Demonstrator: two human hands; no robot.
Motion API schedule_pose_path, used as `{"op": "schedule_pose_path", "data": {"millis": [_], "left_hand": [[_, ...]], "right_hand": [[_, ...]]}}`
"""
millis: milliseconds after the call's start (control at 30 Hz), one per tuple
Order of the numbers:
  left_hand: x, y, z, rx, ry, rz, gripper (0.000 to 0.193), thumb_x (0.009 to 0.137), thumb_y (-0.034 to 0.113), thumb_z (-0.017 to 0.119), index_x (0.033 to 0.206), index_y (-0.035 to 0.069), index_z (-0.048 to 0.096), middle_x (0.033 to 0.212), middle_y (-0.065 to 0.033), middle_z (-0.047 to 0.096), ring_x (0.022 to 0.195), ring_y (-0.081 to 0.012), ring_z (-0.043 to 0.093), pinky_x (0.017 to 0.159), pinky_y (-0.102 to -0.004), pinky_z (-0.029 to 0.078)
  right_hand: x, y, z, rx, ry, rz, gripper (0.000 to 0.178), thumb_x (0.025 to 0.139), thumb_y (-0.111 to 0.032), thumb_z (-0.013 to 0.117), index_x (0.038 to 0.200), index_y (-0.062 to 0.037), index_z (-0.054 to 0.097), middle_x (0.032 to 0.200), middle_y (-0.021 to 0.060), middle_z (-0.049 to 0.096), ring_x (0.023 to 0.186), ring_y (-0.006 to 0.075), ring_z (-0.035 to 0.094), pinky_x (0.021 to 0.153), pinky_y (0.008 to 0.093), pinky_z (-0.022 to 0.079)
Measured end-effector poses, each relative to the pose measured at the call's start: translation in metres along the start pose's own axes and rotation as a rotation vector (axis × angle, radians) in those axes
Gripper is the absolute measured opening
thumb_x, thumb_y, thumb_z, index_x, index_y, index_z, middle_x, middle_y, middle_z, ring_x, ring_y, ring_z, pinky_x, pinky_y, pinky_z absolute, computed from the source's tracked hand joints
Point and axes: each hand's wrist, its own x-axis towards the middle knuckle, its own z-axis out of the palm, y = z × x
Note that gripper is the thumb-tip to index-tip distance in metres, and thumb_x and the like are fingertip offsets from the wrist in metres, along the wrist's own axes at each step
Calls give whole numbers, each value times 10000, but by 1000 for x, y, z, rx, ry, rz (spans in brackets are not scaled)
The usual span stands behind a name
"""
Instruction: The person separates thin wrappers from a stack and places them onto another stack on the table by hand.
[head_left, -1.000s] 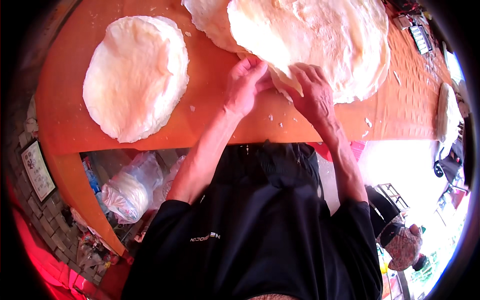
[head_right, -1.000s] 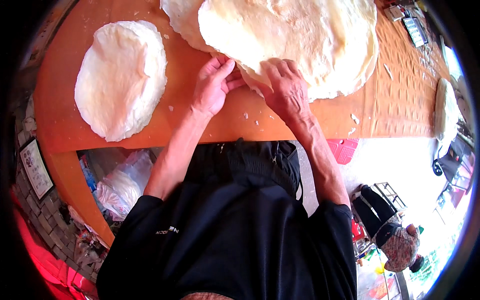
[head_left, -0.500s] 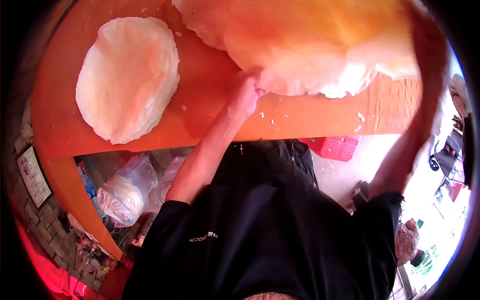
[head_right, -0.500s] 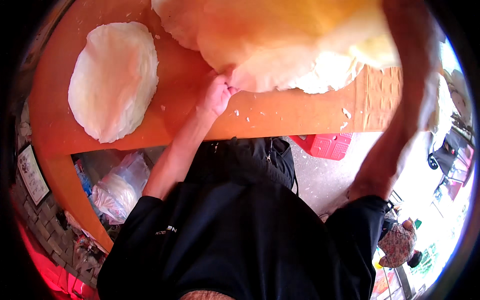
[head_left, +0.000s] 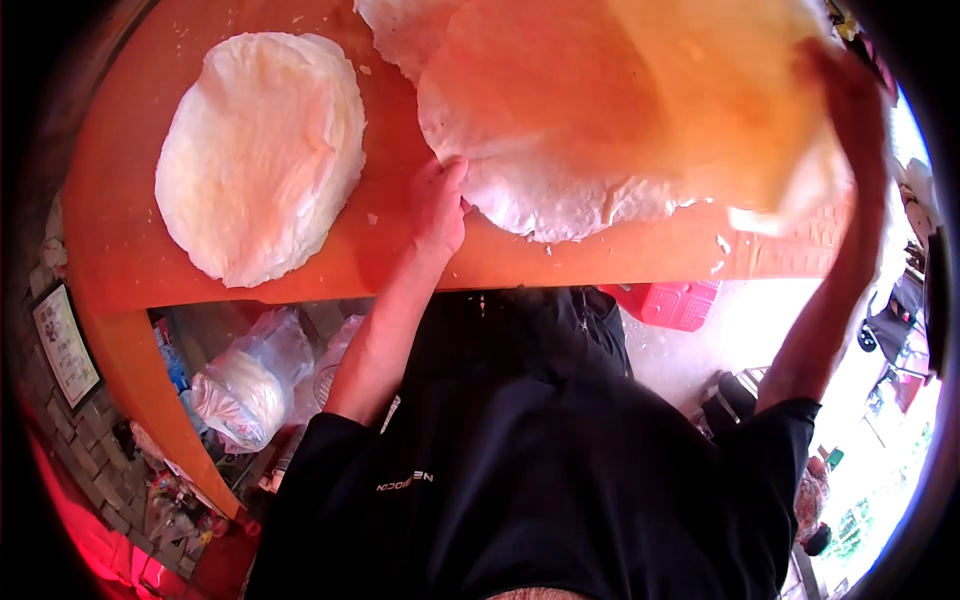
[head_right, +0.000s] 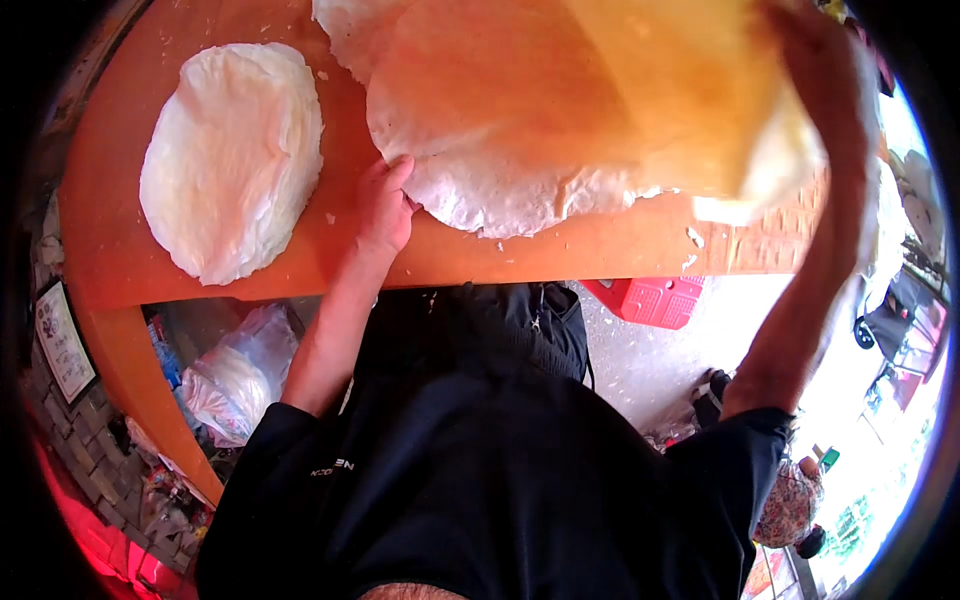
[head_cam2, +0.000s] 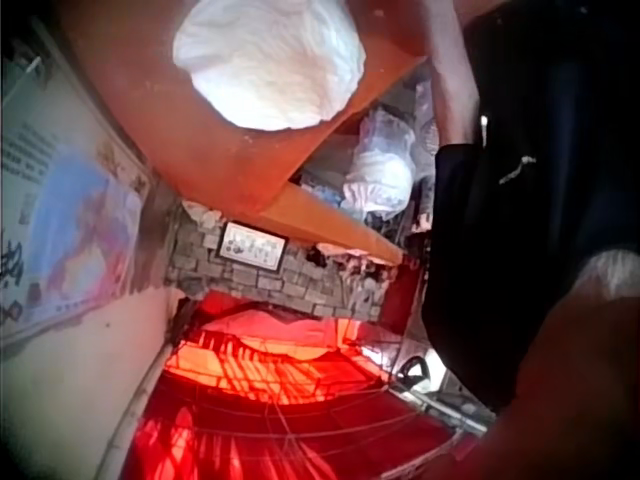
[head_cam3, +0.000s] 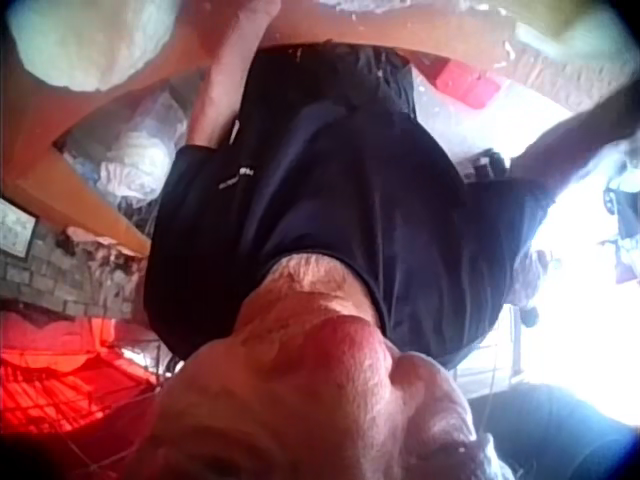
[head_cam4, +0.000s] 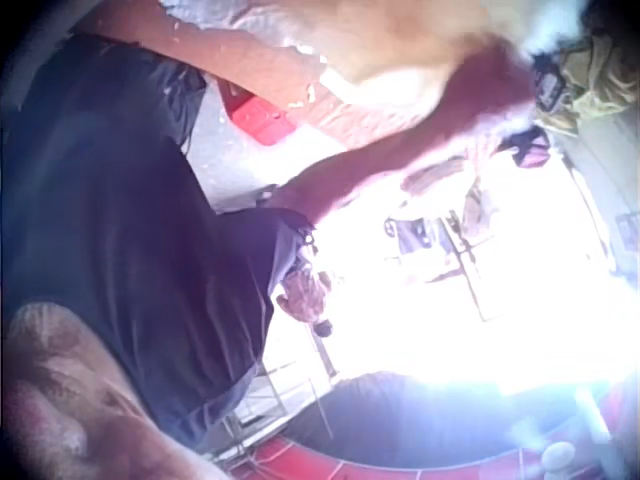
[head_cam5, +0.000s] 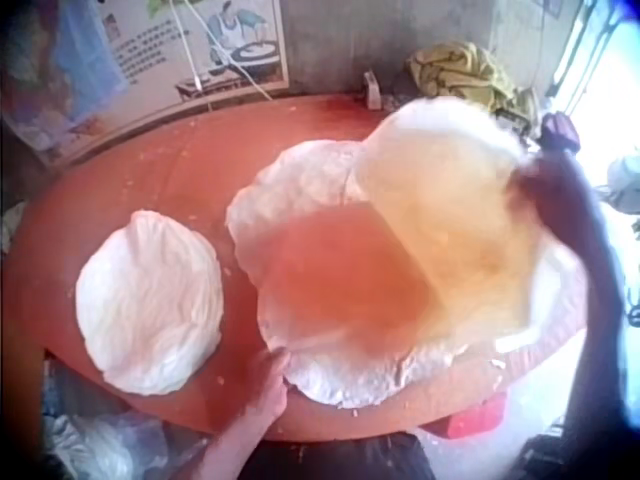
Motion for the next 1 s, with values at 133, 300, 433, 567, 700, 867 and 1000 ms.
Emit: {"op": "schedule_pose_path", "data": {"millis": [133, 300, 433, 567, 700, 867, 1000], "left_hand": [[-14, 11, 0, 10, 4, -15, 252, 933, 173, 556, 1141, 30, 572, 1082, -71, 623, 954, -190, 639, 784, -342, 557], [-37, 10, -9, -137, -188, 156, 230, 963, 162, 509, 1152, 47, 574, 1097, -62, 634, 934, -168, 651, 746, -315, 558], [-52, 8, 5, -181, -124, 64, 245, 991, 229, 474, 1174, 90, 558, 1050, -29, 647, 910, -153, 654, 707, -319, 563], [-63, 10, -9, -244, -100, -18, 295, 999, 257, 459, 1219, 80, 547, 1053, -31, 645, 893, -156, 649, 687, -321, 561], [-65, 19, -6, -280, -155, 37, 282, 1003, 240, 453, 1213, 82, 556, 1044, -35, 651, 884, -159, 649, 688, -325, 558], [-62, 18, -20, -285, -179, -35, 293, 1004, 194, 413, 1231, 62, 542, 1087, -65, 649, 917, -171, 653, 715, -361, 571], [-64, 28, -13, -296, -241, 32, 313, 996, 274, 433, 1211, 74, 542, 1128, -89, 623, 994, -205, 630, 774, -368, 553]], "right_hand": [[-27, -66, -31, 163, 44, -157, 261, 962, -225, 556, 1152, -80, 660, 900, 42, 706, 822, 128, 652, 730, 281, 510], [-65, -220, 36, 172, -58, -261, 147, 788, -45, 553, 903, -85, 636, 747, 148, 662, 670, 306, 661, 594, 393, 515], [-111, -237, 160, 167, -474, -255, 90, 740, -48, 522, 744, -15, 606, 673, 226, 624, 626, 390, 636, 562, 483, 490], [-124, -242, 152, 181, -426, -222, 71, 725, -36, 531, 752, -16, 594, 660, 213, 618, 630, 375, 637, 549, 475, 485], [-154, -248, 164, 241, -406, -298, 24, 749, -42, 533, 751, -36, 556, 682, 176, 600, 606, 359, 618, 541, 459, 484], [-132, -265, 149, 297, -421, -257, 53, 783, -88, 574, 769, -38, 566, 722, 170, 601, 655, 357, 627, 579, 451, 496], [-141, -286, 151, 591, -404, -260, 336, 772, -223, 706, 941, -20, 499, 778, 205, 612, 722, 401, 629, 608, 469, 503]]}}
